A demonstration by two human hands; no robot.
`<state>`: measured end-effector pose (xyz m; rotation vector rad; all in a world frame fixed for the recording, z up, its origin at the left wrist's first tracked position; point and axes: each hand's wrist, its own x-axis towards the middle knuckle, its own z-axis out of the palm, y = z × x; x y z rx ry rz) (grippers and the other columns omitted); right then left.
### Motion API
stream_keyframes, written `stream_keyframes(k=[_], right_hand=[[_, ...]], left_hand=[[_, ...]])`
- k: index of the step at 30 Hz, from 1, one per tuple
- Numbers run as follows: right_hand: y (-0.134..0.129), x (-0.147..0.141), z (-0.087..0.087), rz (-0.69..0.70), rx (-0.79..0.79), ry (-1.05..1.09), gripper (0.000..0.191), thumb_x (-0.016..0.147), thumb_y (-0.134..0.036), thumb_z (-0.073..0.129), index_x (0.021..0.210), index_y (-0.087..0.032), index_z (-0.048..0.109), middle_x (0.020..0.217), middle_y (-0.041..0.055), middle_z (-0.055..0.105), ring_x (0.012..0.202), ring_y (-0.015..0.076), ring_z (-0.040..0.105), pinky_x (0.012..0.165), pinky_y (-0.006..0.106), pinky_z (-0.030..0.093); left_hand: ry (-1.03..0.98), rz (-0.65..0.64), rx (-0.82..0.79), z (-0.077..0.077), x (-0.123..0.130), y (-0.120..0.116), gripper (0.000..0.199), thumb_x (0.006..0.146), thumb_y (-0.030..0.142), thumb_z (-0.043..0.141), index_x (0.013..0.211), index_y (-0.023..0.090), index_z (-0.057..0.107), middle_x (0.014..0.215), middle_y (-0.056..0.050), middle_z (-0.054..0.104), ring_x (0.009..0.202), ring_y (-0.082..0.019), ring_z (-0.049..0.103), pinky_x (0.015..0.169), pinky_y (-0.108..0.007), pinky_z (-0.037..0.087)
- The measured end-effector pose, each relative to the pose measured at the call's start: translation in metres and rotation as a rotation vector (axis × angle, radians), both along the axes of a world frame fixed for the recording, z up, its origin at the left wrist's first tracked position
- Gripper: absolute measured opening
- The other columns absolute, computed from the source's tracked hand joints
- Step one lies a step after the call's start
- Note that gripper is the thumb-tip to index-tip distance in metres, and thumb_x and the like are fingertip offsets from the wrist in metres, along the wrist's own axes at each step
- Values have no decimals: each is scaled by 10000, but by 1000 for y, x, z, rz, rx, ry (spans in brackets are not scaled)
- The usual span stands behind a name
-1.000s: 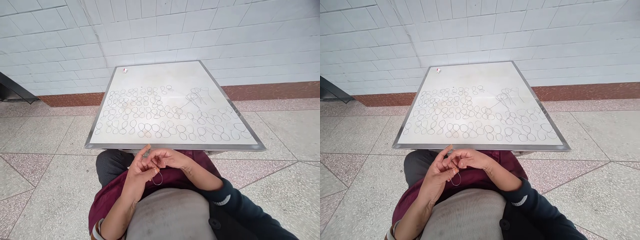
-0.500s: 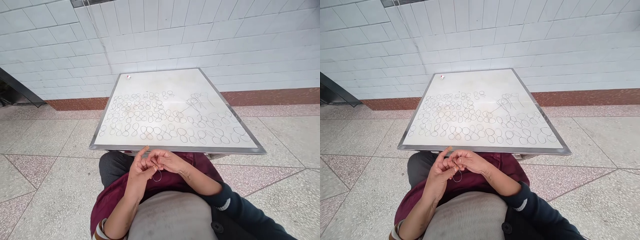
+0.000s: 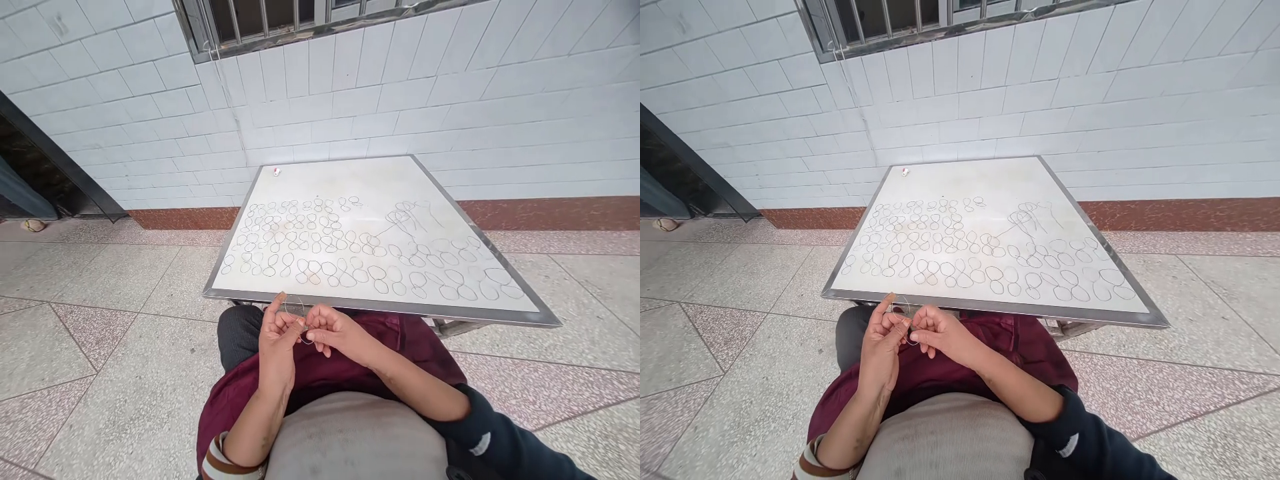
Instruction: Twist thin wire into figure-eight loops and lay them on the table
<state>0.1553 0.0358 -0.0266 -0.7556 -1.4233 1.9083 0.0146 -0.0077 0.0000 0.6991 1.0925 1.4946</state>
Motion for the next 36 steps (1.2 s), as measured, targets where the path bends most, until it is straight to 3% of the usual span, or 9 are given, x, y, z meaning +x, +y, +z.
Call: stream_keyframes(k=[3, 12, 22, 29, 36], right_hand=[[-5, -7, -1, -84, 19, -41, 345, 761, -452, 721, 839, -181, 521, 658, -56, 543, 522, 72, 494, 470, 196, 421], [-14, -5, 10, -128, 189, -122, 328, 887, -505, 533, 802, -188, 523, 593, -53, 520, 480, 81, 481, 455, 206, 412], [-14, -9, 9, -100, -84, 22, 370, 832, -524, 611, 758, -168, 539, 598, -52, 512, 468, 64, 447, 430, 183, 339], [-14, -10, 10, -152, -16, -70, 383, 833, -538, 595, 728, -176, 523, 566, -63, 490, 443, 65, 419, 424, 193, 331], [-11, -13, 0, -146, -192, -7, 365, 797, -490, 653, 684, -171, 515, 533, -66, 485, 424, 56, 375, 402, 183, 265]], left_hand=[[10, 15, 3, 0, -2, -4, 586, 754, 226, 737, 1291, 188, 506, 716, 47, 581, 629, -86, 495, 606, -211, 397], [144, 13, 53, 1, -4, -8, 546, 770, 249, 721, 1278, 206, 527, 739, 40, 607, 661, -99, 526, 620, -217, 420], [269, 0, 137, -3, -3, -10, 563, 808, 235, 688, 1335, 222, 491, 751, 27, 638, 723, -123, 572, 780, -265, 452], [218, -56, 139, -7, -5, -8, 560, 812, 265, 683, 1337, 228, 493, 770, 21, 648, 739, -134, 593, 811, -289, 464], [340, -45, 145, -15, -4, -10, 539, 842, 251, 647, 1352, 216, 476, 757, 22, 642, 730, -133, 590, 827, -289, 462]])
